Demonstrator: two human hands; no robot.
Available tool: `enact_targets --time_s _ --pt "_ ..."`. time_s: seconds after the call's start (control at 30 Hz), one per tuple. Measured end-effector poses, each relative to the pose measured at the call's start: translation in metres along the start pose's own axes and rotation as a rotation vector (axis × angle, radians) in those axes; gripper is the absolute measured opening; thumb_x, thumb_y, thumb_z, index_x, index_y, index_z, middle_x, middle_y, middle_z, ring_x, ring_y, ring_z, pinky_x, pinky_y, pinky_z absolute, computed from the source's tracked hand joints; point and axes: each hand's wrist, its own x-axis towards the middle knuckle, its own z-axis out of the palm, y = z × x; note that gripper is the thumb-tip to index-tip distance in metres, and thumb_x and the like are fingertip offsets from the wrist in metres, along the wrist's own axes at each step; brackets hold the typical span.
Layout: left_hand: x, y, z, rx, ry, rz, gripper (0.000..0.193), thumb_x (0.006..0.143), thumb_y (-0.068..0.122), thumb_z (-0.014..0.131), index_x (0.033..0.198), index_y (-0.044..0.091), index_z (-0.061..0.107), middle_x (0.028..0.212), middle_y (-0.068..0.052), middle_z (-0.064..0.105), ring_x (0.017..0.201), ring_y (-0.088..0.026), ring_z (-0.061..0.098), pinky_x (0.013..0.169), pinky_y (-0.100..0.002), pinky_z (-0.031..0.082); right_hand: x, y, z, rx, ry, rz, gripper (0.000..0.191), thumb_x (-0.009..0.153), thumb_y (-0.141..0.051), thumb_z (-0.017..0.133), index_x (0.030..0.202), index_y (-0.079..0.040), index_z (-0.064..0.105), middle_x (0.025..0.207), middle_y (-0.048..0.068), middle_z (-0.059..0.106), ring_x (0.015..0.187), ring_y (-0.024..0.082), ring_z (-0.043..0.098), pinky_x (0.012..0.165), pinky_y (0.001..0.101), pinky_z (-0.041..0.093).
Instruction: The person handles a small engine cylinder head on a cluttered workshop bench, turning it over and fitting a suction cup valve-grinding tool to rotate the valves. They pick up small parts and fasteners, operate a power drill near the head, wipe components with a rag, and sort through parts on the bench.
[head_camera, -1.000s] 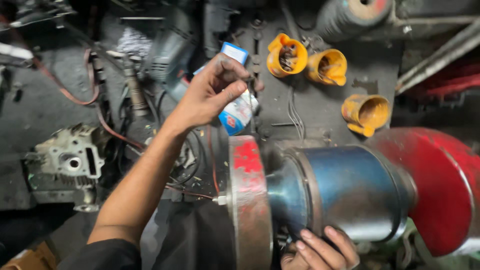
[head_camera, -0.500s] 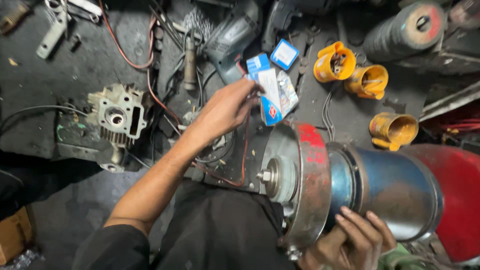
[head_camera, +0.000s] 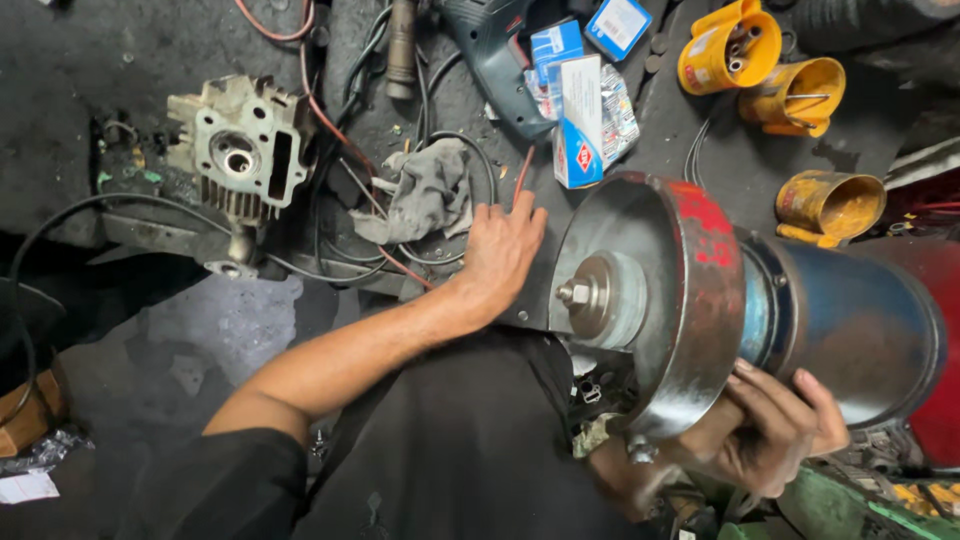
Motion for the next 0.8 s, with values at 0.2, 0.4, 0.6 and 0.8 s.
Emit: enact_targets --time_s 0.2,0.4,0.6,0.8 --pt "-0.011 -0.003 0.0 0.003 -0.025 0.052 0.02 0.085 0.015 0.069 0.104 0.012 0.061 0.098 -0.008 0.058 0.074 -0.024 0.067 0.074 -0.043 0.048 -0.014 0.054 -0.005 0.298 0.108 -0.25 0.012 0.08 -0.006 0.06 0.084 -0.006 0.071 0.086 0.006 0.076 0.09 0.025 0.064 0.095 0.0438 0.051" --pt "-0.02 -0.031 -0.032 -0.168 -0.086 0.174 0.049 0.066 0.004 0.074 0.114 0.009 0.063 0.107 -0.012 0.061 0.09 -0.031 0.068 0.074 -0.046 0.051 -0.085 -0.003 -0.035 0.656 -0.677 -0.508 0.028 0.093 -0.008 0.076 0.116 -0.019 0.064 0.11 0.003 0.066 0.097 0.02 0.065 0.088 0.0356 0.057" --pt "-0.038 -0.074 -0.065 -0.644 0.156 0.119 0.026 0.094 0.012 0.072 0.118 0.006 0.063 0.12 -0.013 0.06 0.098 -0.038 0.065 0.081 -0.046 0.052 -0.159 -0.017 0.075 0.287 -1.008 -0.253 0.041 0.079 -0.009 0.075 0.12 -0.008 0.074 0.137 0.022 0.062 0.132 0.047 0.051 0.112 0.0583 0.036" --pt "-0.055 -0.104 -0.092 -0.804 0.123 0.082 0.027 0.099 0.01 0.068 0.125 0.006 0.062 0.122 -0.012 0.06 0.101 -0.032 0.068 0.084 -0.043 0.054 -0.183 -0.008 0.088 0.252 -0.963 -0.373 0.037 0.087 -0.013 0.079 0.124 -0.016 0.075 0.146 0.004 0.063 0.141 0.031 0.053 0.12 0.0566 0.032"
